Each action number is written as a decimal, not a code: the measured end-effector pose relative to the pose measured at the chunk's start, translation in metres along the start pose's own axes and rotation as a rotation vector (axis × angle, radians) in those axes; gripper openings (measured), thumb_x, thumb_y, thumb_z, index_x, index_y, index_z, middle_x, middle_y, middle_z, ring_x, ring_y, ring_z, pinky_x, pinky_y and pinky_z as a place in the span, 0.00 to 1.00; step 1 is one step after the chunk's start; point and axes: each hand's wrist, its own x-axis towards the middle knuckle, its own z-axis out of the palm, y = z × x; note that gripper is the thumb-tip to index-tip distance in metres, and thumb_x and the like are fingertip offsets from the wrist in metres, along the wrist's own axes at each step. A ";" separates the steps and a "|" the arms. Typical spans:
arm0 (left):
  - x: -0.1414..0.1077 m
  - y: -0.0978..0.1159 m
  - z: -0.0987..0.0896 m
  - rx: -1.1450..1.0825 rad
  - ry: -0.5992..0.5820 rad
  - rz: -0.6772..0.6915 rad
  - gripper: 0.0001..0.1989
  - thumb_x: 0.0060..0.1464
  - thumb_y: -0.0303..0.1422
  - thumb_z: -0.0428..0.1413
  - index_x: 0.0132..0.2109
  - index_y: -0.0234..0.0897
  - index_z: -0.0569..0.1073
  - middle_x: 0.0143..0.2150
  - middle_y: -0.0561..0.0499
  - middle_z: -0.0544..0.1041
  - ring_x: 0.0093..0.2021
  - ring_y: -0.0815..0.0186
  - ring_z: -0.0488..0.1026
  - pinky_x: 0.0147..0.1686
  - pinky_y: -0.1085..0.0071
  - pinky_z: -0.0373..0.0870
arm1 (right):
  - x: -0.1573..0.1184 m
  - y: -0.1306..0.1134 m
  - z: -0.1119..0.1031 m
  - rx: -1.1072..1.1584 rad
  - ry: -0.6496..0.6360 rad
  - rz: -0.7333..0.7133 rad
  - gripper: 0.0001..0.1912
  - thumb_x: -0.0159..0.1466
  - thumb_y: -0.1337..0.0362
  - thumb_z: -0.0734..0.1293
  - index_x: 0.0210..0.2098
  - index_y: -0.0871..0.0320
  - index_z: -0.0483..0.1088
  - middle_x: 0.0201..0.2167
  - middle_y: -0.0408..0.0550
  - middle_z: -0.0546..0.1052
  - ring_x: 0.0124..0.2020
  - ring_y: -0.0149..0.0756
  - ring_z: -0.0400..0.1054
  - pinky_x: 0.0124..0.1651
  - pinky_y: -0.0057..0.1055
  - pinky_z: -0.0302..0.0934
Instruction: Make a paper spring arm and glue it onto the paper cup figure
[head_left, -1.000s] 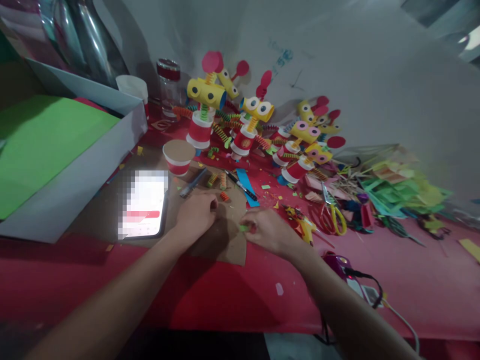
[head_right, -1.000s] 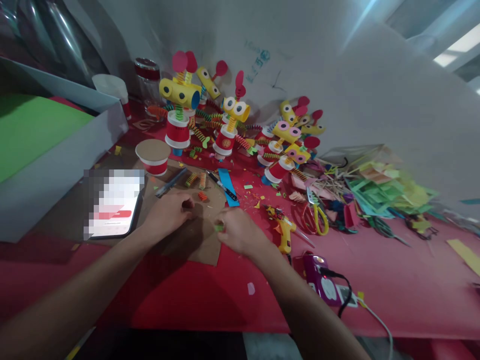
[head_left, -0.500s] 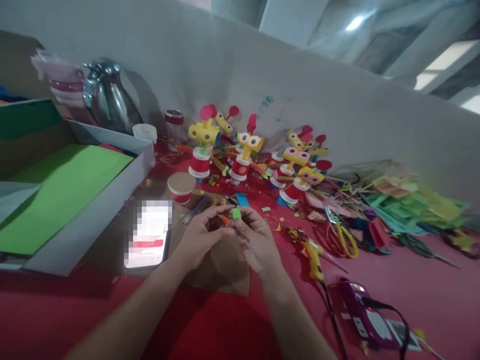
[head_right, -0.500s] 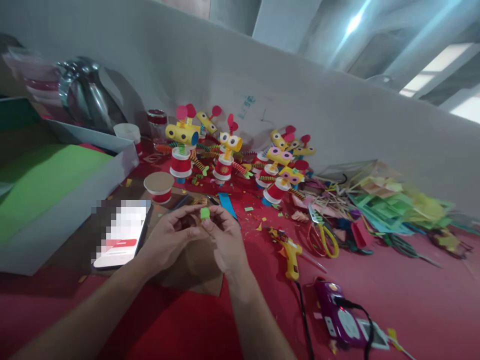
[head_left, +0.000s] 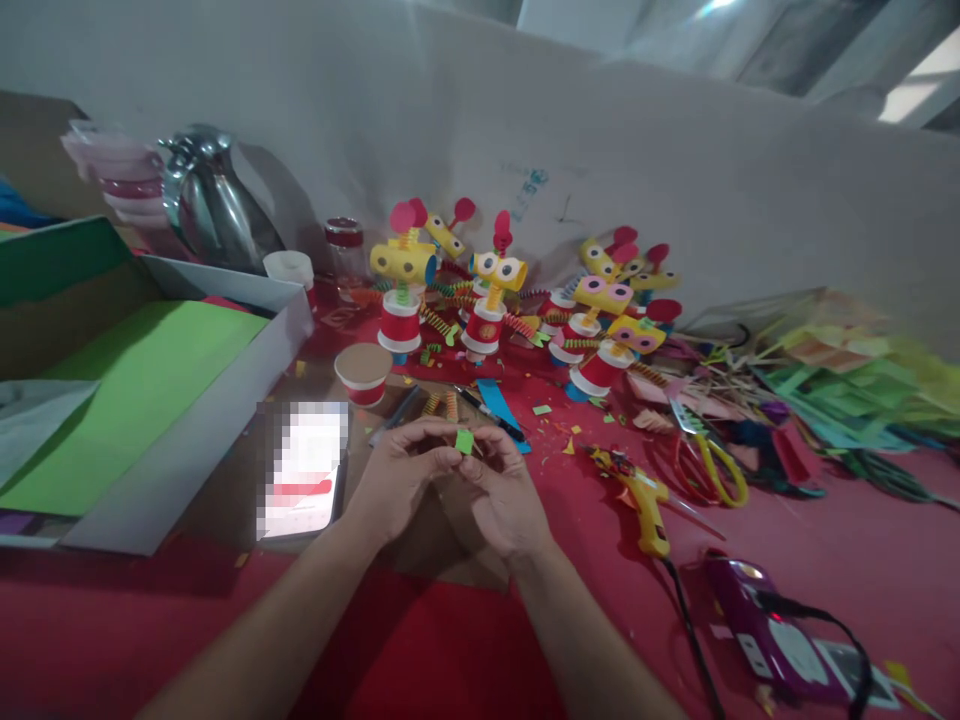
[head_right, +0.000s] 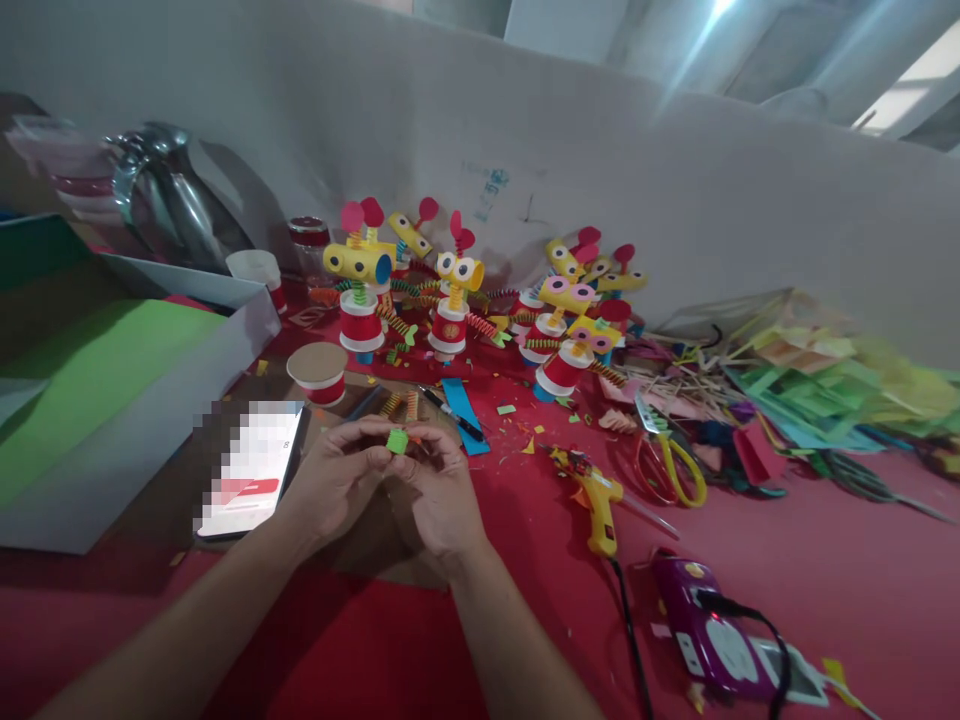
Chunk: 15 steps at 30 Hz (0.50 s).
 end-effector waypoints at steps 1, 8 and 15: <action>0.000 0.001 0.000 0.037 0.005 0.015 0.09 0.43 0.26 0.64 0.35 0.40 0.81 0.39 0.51 0.76 0.40 0.67 0.72 0.41 0.72 0.70 | 0.000 0.000 0.000 -0.012 0.000 -0.019 0.17 0.45 0.67 0.77 0.32 0.49 0.72 0.39 0.39 0.74 0.39 0.31 0.69 0.42 0.29 0.65; 0.000 0.004 -0.002 0.203 0.025 0.050 0.07 0.49 0.32 0.61 0.38 0.39 0.78 0.37 0.51 0.74 0.34 0.69 0.69 0.33 0.73 0.68 | 0.003 -0.015 -0.006 -0.367 -0.189 -0.027 0.29 0.49 0.65 0.76 0.49 0.46 0.67 0.43 0.41 0.75 0.36 0.33 0.70 0.40 0.32 0.65; 0.000 0.004 -0.004 0.238 -0.068 0.060 0.07 0.52 0.33 0.60 0.39 0.39 0.75 0.38 0.51 0.74 0.31 0.71 0.69 0.32 0.74 0.67 | 0.007 -0.036 -0.023 -0.771 0.183 -0.348 0.10 0.64 0.57 0.63 0.31 0.55 0.72 0.23 0.41 0.68 0.27 0.32 0.63 0.33 0.29 0.59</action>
